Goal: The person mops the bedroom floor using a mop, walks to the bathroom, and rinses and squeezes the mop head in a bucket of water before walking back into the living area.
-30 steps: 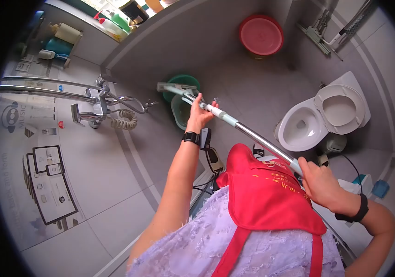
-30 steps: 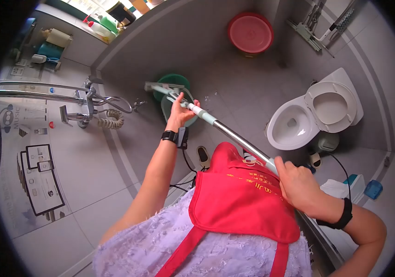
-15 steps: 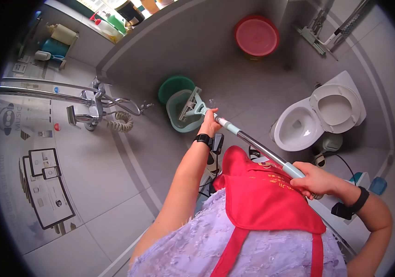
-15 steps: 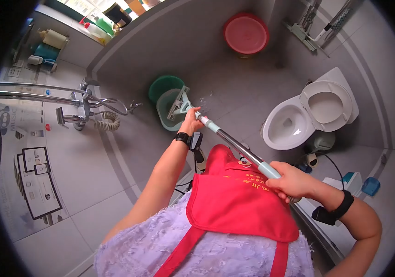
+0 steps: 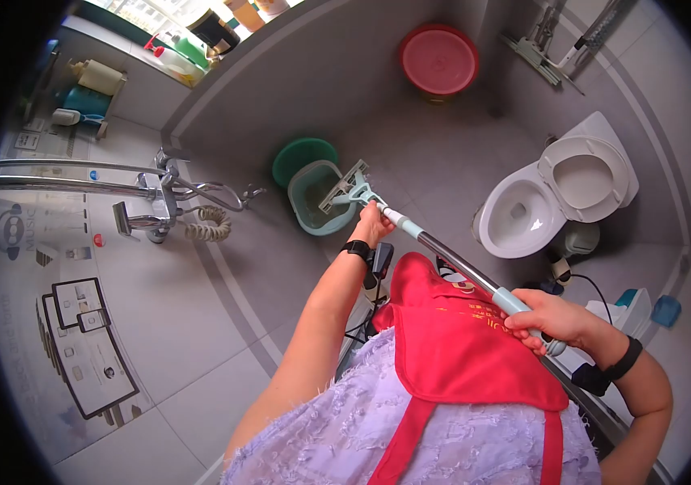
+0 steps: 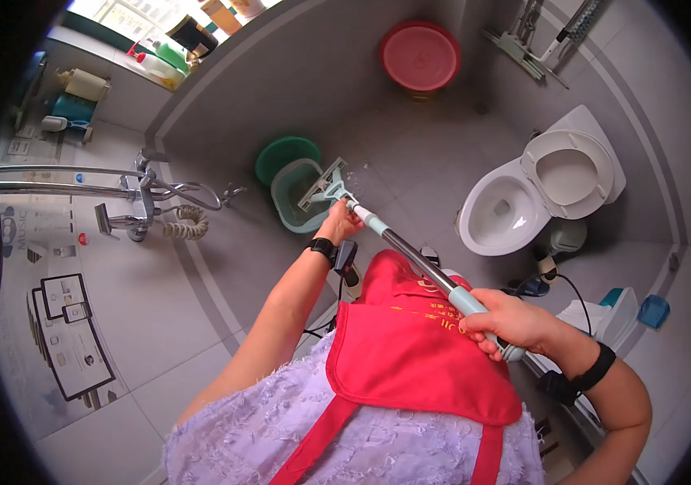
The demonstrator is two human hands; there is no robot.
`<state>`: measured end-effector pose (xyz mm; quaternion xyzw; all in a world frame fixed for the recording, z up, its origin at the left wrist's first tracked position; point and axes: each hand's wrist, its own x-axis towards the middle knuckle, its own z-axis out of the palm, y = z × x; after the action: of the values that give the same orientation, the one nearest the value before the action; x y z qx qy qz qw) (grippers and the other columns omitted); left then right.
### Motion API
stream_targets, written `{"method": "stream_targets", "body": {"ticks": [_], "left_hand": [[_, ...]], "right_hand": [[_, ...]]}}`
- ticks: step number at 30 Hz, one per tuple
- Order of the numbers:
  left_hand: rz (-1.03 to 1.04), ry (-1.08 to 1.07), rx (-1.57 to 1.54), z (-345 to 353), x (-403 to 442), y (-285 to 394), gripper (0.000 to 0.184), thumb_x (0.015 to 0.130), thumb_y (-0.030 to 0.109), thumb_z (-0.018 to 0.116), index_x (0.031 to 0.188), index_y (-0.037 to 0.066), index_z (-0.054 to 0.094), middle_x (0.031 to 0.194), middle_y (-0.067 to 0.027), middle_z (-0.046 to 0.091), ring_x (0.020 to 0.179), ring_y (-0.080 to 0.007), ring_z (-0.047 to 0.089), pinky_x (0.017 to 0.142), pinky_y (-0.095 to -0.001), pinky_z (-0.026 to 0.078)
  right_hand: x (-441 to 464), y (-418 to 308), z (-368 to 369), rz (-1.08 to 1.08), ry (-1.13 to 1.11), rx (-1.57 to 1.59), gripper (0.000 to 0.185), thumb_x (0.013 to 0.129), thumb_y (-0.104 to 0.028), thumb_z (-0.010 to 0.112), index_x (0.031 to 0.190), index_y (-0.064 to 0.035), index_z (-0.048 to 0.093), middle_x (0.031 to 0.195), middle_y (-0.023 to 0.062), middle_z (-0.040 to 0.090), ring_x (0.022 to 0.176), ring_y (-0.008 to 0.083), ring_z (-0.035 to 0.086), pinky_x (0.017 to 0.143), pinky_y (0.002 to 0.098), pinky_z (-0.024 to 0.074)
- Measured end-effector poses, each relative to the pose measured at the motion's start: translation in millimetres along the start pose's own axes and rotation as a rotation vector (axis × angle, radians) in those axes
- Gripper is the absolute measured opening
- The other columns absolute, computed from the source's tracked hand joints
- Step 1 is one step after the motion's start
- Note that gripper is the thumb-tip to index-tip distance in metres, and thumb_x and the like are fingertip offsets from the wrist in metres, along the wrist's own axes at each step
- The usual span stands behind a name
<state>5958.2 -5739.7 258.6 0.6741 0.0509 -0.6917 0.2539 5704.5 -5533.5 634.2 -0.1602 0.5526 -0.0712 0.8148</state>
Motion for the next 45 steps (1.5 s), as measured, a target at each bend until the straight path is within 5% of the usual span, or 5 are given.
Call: {"method": "stream_targets", "body": {"ticks": [12, 15, 22, 32, 45], "left_hand": [[-0.067, -0.29, 0.043, -7.0, 54.8, -4.0, 0.027, 0.091, 0.038, 0.046, 0.086, 0.011, 0.049, 0.057, 0.0005, 0.039, 0.045, -0.0149, 0.041, 0.054, -0.0349, 0.047], [-0.052, -0.128, -0.014, 0.7, 24.5, -5.2, 0.035, 0.09, 0.044, 0.044, 0.087, 0.01, 0.05, 0.065, -0.0029, 0.049, 0.056, -0.0186, 0.053, 0.062, -0.0375, 0.049], [-0.003, -0.298, -0.211, -5.1, -20.4, 8.5, 0.056, 0.084, 0.061, 0.044, 0.094, 0.006, 0.051, 0.097, -0.0113, 0.057, 0.096, -0.0276, 0.055, 0.086, -0.045, 0.043], [0.11, -0.622, -0.373, 23.2, -41.7, 17.3, 0.018, 0.092, 0.024, 0.044, 0.101, 0.008, 0.045, 0.107, -0.0185, 0.055, 0.102, -0.0314, 0.055, 0.09, -0.0434, 0.046], [0.225, -0.977, -0.592, 60.6, -71.7, -0.3, 0.024, 0.094, 0.012, 0.043, 0.117, 0.012, 0.038, 0.118, -0.0171, 0.05, 0.11, -0.0327, 0.051, 0.095, -0.0507, 0.043]], "right_hand": [[-1.0, 5.1, 3.0, -0.016, 0.059, -0.074, 0.017, 0.084, -0.009, 0.055, 0.093, -0.0041, 0.042, 0.062, 0.0019, 0.047, 0.044, 0.0077, 0.046, 0.039, 0.0232, 0.0395], [-6.2, 6.0, 4.3, -0.037, 0.064, -0.141, 0.02, 0.083, -0.008, 0.057, 0.095, -0.0034, 0.042, 0.062, 0.0024, 0.048, 0.045, 0.008, 0.047, 0.04, 0.0237, 0.0406], [-28.6, 12.6, 0.8, -0.047, -0.065, 0.139, 0.026, 0.081, -0.002, 0.057, 0.1, -0.0039, 0.039, 0.065, 0.003, 0.046, 0.043, 0.0072, 0.043, 0.038, 0.0229, 0.0374], [-27.5, 38.9, -13.3, -0.051, -0.352, 0.683, 0.038, 0.08, -0.007, 0.054, 0.113, 0.0011, 0.036, 0.06, 0.0033, 0.039, 0.041, 0.0117, 0.046, 0.034, 0.0238, 0.041], [-14.3, 69.7, -38.5, -0.056, -0.413, 0.851, 0.032, 0.074, -0.004, 0.05, 0.103, -0.0003, 0.038, 0.054, 0.0042, 0.037, 0.038, 0.0109, 0.039, 0.03, 0.0241, 0.0357]]}}
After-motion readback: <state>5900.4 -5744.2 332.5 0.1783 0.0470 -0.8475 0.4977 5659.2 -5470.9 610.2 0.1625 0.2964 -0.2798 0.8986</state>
